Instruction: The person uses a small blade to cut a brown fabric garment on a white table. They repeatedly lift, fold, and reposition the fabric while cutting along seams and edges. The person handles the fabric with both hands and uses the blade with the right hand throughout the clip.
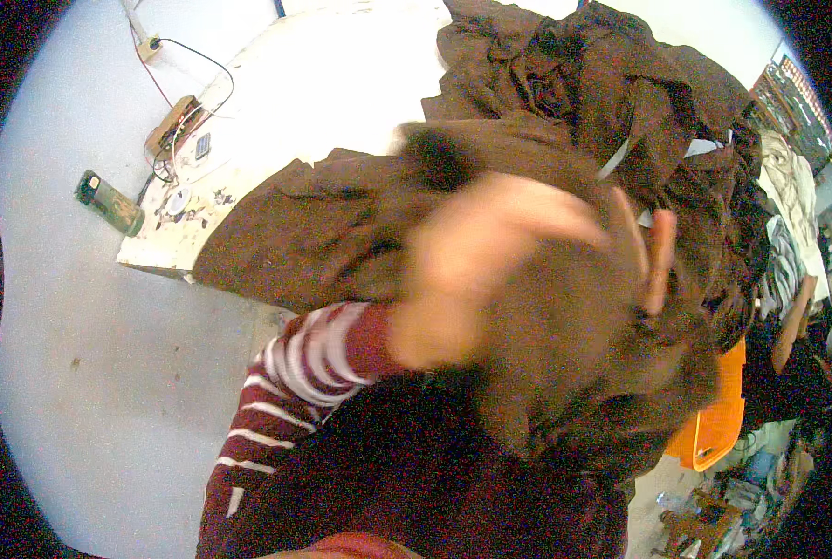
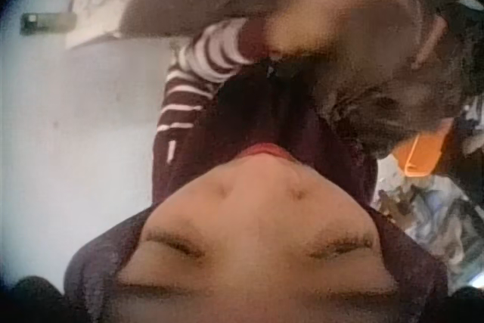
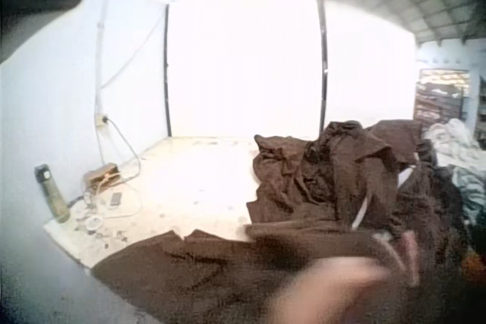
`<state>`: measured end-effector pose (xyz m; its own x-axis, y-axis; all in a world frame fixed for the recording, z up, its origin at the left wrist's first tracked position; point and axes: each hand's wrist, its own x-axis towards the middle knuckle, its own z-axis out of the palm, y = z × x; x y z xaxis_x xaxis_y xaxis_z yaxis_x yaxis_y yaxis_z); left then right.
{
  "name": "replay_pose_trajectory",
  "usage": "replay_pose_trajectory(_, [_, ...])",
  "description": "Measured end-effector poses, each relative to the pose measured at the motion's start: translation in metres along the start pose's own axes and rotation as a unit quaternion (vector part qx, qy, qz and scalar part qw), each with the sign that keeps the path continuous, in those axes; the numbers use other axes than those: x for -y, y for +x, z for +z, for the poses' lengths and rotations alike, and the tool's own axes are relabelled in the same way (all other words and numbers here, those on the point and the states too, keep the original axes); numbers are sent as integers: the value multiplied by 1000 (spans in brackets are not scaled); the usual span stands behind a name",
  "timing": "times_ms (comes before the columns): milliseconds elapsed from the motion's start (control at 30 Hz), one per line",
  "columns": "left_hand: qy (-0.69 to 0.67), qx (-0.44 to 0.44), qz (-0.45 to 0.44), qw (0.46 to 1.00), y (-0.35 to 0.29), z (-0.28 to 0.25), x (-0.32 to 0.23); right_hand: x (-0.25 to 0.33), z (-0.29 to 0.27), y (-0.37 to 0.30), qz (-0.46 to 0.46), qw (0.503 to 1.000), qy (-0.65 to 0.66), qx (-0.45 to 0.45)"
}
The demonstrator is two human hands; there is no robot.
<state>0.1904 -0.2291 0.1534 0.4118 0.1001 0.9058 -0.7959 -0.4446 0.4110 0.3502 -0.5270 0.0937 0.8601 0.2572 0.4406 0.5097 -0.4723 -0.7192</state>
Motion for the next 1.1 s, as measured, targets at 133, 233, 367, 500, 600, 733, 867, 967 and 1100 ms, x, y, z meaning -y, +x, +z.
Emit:
replay_pose_trajectory(133, [-198, 206, 49, 957, 34, 103, -48, -21, -48, -15, 16, 996, -67, -59])
replay_pose_trajectory(233, [-283, 171, 127, 935, 20, 105, -57, -24, -87, -32, 34, 988, -101, -115])
replay_pose_trajectory(367, [-206, 172, 5, 963, 15, 48, 23, -29, -128, -70, 59, 976, -131, -165])
replay_pose_trajectory(500, [86, 117, -258, 955, 0, -29, 117, -36, -119, -138, 138, 973, -137, -121])
replay_pose_trajectory(600, [161, 145, -170, 961, -39, -23, 128, -40, -79, -194, 216, 970, -111, -24])
replay_pose_trajectory(733, [-116, 323, -109, 933, -100, 70, 84, -37, -56, -213, 248, 964, -96, 18])
replay_pose_trajectory(867, [-208, 292, -123, 925, -93, 143, 66, -26, -73, -144, 149, 982, -107, -40])
replay_pose_trajectory(967, [-311, 311, -230, 868, -67, 163, 59, 0, -86, -59, 39, 990, -107, -87])
replay_pose_trajectory(1100, [-148, 157, -236, 948, -17, 102, 74, 60, -93, 53, -97, 980, -105, -137])
